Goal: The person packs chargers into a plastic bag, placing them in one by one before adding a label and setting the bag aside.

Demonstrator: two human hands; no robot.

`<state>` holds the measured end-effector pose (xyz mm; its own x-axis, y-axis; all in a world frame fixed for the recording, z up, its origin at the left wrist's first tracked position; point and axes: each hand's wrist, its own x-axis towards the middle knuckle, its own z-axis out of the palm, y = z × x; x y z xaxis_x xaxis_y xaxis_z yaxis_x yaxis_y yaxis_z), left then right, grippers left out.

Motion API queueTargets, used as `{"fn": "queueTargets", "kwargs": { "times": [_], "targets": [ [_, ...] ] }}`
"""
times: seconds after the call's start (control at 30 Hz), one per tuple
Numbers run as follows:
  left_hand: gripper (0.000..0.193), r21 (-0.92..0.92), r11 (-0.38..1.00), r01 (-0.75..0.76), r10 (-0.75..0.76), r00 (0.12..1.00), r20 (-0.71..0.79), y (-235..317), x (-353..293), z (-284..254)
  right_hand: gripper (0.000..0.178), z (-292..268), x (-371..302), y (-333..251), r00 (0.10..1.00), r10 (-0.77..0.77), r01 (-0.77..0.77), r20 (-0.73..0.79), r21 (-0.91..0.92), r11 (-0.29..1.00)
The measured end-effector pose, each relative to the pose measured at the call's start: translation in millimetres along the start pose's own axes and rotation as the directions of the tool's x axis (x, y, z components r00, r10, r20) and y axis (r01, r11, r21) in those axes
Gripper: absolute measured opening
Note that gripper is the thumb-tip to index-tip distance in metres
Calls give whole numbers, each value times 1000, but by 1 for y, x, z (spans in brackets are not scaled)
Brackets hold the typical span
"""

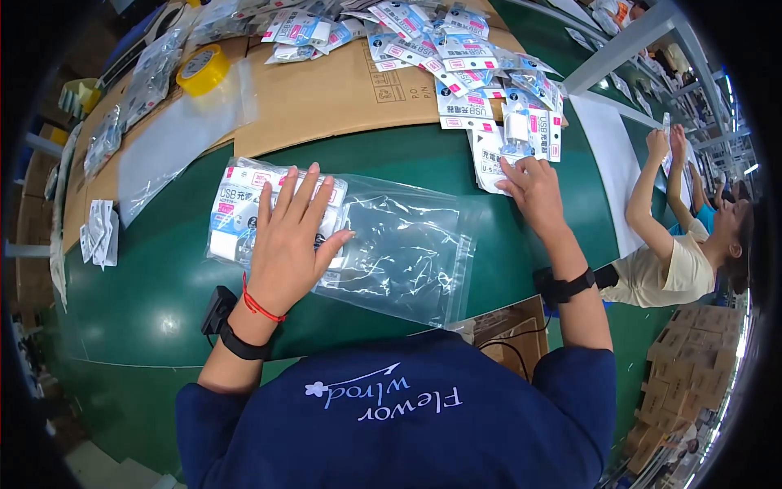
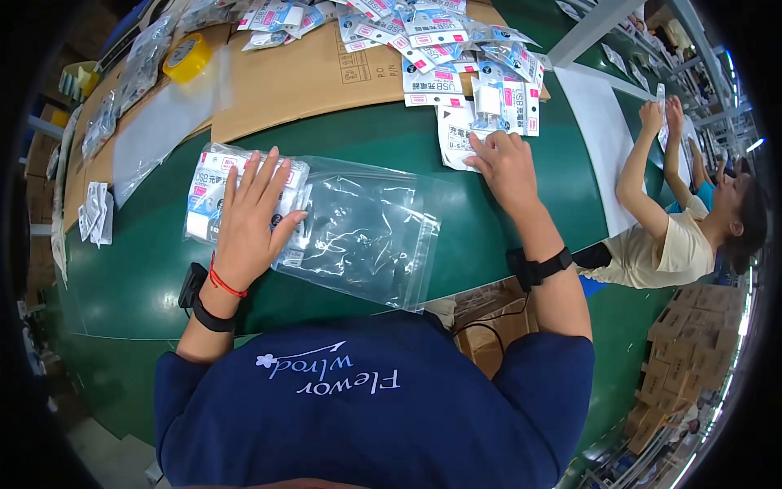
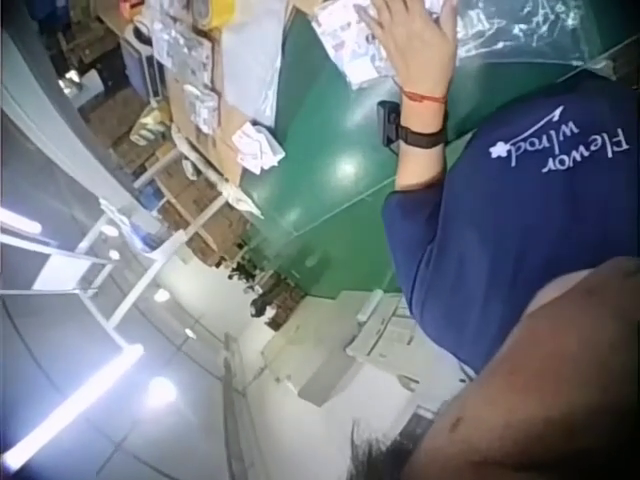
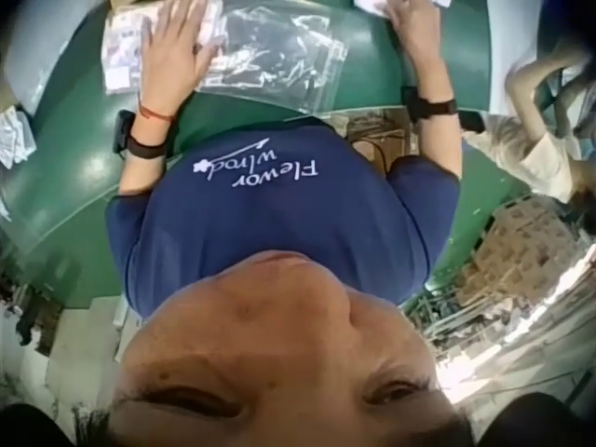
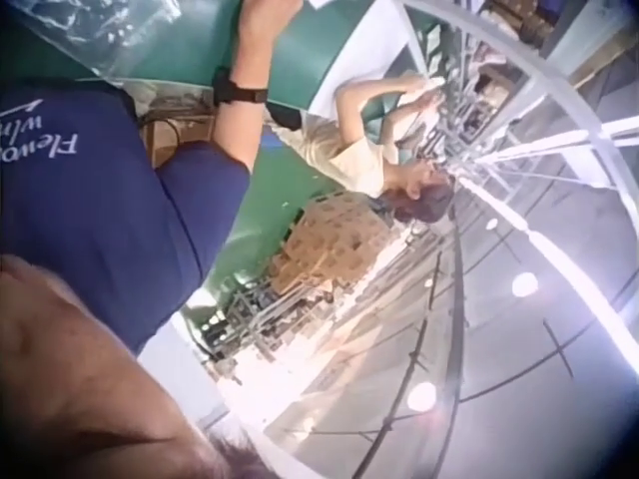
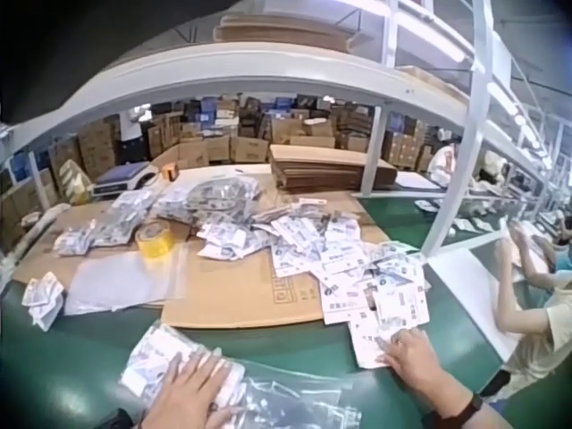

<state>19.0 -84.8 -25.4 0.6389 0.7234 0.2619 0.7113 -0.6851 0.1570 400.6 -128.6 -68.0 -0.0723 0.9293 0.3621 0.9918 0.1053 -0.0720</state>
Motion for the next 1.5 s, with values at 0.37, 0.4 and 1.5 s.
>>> {"fn": "queueTargets", "kwargs": {
  "times": [0.37,0.4,1.5],
  "targets": [
    [55,-256,955,-152,92,968,-233,2,0,-10,12,-31,26,-19,942,323,-169,-93,700,694],
    [51,-564,817,-117,-20,973,-231,16,4,-12,15,-44,32,-43,956,185,-38,-227,531,847],
    [14,-935,353,24,-503,848,-168,-4,-5,-19,11,-68,-78,-16,673,375,-739,638,607,294]
  ]
}}
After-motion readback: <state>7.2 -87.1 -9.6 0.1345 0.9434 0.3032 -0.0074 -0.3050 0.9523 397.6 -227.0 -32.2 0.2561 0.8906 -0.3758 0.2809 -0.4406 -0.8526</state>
